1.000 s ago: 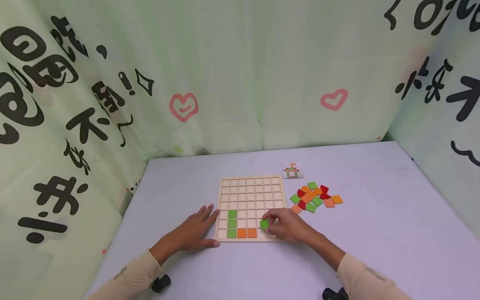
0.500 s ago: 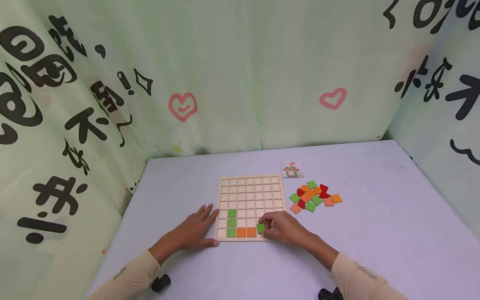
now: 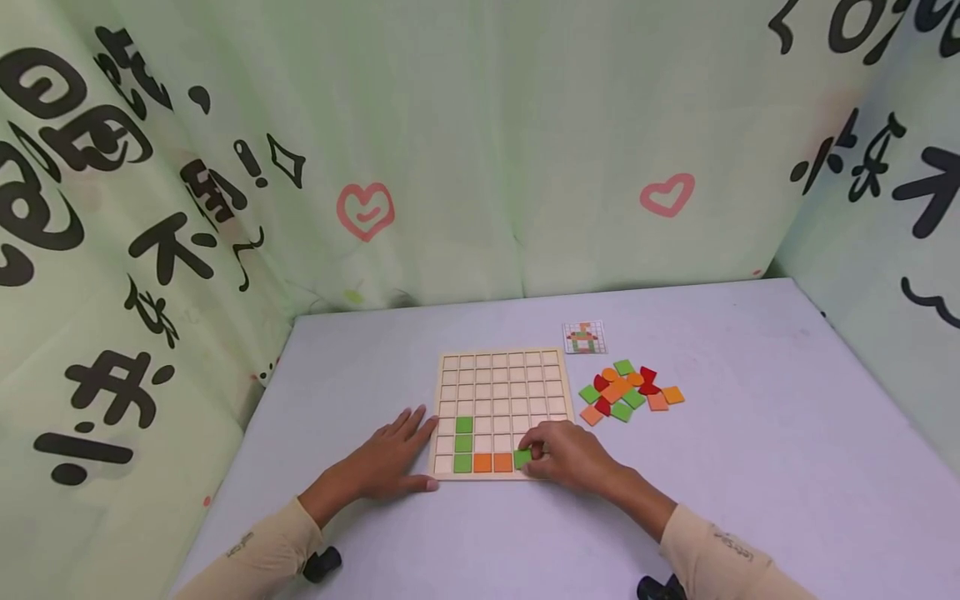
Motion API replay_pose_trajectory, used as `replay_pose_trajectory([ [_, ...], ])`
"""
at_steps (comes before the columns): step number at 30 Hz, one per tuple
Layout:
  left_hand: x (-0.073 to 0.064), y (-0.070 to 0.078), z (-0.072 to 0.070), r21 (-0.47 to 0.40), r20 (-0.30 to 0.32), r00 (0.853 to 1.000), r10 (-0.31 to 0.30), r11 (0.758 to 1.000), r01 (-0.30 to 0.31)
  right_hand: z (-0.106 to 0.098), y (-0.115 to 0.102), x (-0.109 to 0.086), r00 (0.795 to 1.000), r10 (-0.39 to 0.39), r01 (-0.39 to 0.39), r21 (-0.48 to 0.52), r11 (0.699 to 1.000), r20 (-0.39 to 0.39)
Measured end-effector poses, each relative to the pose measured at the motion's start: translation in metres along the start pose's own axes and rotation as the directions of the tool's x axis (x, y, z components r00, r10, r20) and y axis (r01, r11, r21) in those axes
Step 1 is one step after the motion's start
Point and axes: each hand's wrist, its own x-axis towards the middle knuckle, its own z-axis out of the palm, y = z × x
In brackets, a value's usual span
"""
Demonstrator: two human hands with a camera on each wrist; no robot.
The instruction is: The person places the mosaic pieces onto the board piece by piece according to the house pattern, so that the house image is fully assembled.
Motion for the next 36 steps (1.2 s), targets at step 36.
replay_pose_trajectory([
  [36, -0.002, 0.007, -0.009, -0.058, 0.037, 0.999, -0.021, 0.998, 0.023, -0.002, -0.002, -0.001, 0.999, 0.037, -0.039, -0.088, 0.995, -0.022],
])
